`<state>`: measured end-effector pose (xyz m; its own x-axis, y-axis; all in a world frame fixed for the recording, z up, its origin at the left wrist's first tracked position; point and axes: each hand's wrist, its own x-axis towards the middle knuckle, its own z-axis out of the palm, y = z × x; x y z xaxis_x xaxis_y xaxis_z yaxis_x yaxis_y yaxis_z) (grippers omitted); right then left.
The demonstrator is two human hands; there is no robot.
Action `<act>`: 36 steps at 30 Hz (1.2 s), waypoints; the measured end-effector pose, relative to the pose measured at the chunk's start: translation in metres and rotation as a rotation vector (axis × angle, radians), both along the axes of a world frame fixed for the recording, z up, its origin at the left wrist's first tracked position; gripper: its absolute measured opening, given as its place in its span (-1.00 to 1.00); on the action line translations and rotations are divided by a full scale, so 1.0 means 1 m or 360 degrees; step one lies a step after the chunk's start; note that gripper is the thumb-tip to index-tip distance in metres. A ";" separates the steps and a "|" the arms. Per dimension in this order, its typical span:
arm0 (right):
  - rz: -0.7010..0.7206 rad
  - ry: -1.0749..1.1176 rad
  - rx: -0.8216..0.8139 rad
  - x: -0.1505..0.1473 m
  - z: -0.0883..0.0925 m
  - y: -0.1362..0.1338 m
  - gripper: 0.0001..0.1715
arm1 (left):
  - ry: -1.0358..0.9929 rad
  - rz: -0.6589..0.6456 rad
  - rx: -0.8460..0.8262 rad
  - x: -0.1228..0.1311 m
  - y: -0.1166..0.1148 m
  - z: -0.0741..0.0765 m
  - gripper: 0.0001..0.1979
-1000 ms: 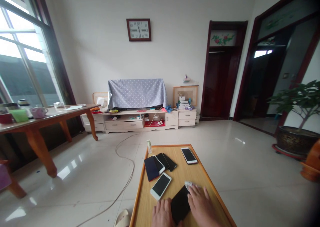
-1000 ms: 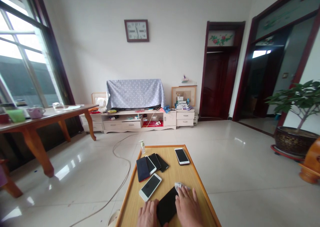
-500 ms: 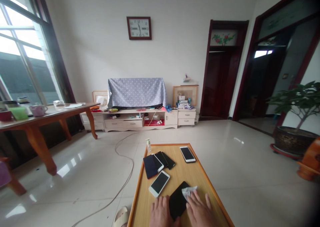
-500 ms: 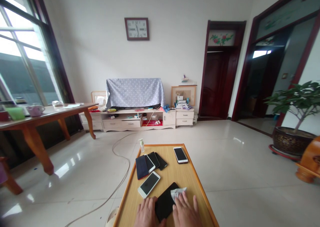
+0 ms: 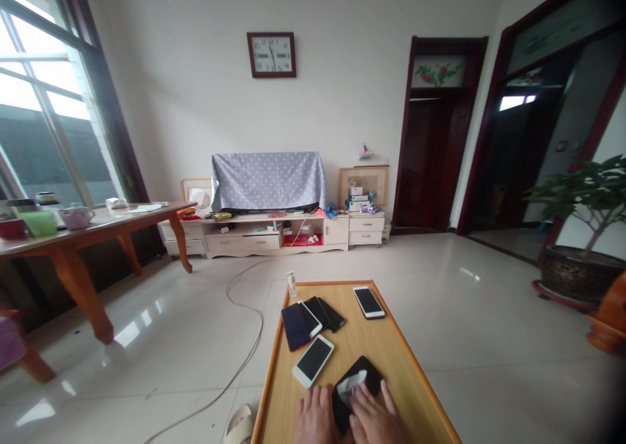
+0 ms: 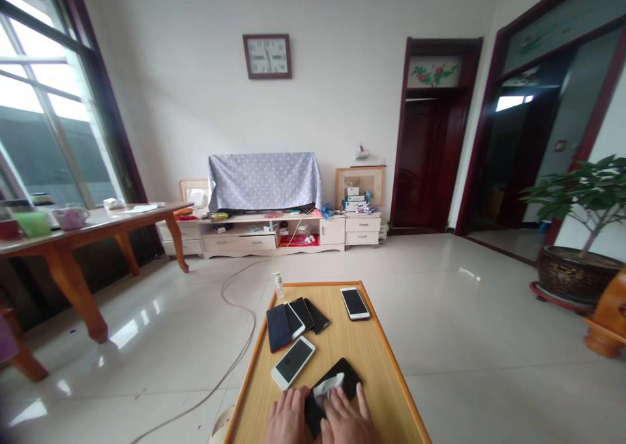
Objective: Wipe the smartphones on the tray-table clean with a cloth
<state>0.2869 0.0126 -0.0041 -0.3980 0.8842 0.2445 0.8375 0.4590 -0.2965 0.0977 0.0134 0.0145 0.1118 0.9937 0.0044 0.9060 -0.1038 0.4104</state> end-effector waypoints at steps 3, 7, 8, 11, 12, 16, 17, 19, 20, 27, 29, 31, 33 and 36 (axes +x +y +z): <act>0.0160 0.0002 -0.0082 -0.010 0.005 0.000 -0.56 | -0.0003 -0.0009 -0.0021 -0.001 0.002 -0.005 -0.43; -0.0214 0.0047 -0.0147 -0.009 0.028 0.021 -0.46 | -0.0049 -0.0027 0.0028 0.000 -0.001 0.002 -0.33; -0.0309 0.0042 -0.0154 -0.010 0.033 0.027 -0.45 | -0.0064 -0.0029 0.0034 0.001 -0.001 0.004 -0.32; -0.0358 0.0025 -0.0190 -0.020 0.041 0.038 -0.45 | -0.0055 -0.0008 0.0002 0.002 -0.001 0.009 -0.34; -0.0290 0.0030 -0.0202 -0.025 0.041 0.037 -0.45 | -0.0033 -0.0009 -0.0026 0.002 -0.001 0.009 -0.34; 0.0071 0.0060 -0.0297 -0.032 0.038 0.016 -0.46 | -0.0025 -0.0037 0.0015 0.003 -0.001 0.002 -0.41; 0.0119 0.0070 -0.0316 -0.028 0.038 0.010 -0.45 | -0.0045 -0.0040 0.0066 0.004 -0.003 0.001 -0.45; 0.0156 0.0097 -0.0323 -0.014 0.037 0.000 -0.45 | -0.0073 -0.0026 0.0168 0.007 -0.006 0.000 -0.50; 0.0148 0.0109 -0.0312 -0.006 0.036 -0.004 -0.45 | -0.0078 -0.0022 0.0201 0.009 -0.008 0.001 -0.50; -0.0207 0.0184 -0.0142 0.053 0.035 0.010 -0.53 | -0.0073 -0.0039 0.0309 0.026 -0.012 0.006 -0.45; -0.0304 0.0194 -0.0134 0.065 0.040 0.020 -0.59 | -0.0057 -0.0044 0.0318 0.031 -0.012 0.006 -0.46; -0.0390 0.0211 -0.0153 0.076 0.044 0.029 -0.65 | -0.0033 -0.0049 0.0318 0.035 -0.012 0.006 -0.48; -0.0480 0.0260 -0.0198 0.086 0.045 0.035 -0.71 | -0.0007 -0.0058 0.0313 0.040 -0.011 0.006 -0.50; -0.0615 0.0375 -0.0339 0.099 0.042 0.042 -0.77 | 0.0015 -0.0076 0.0312 0.047 -0.009 0.007 -0.51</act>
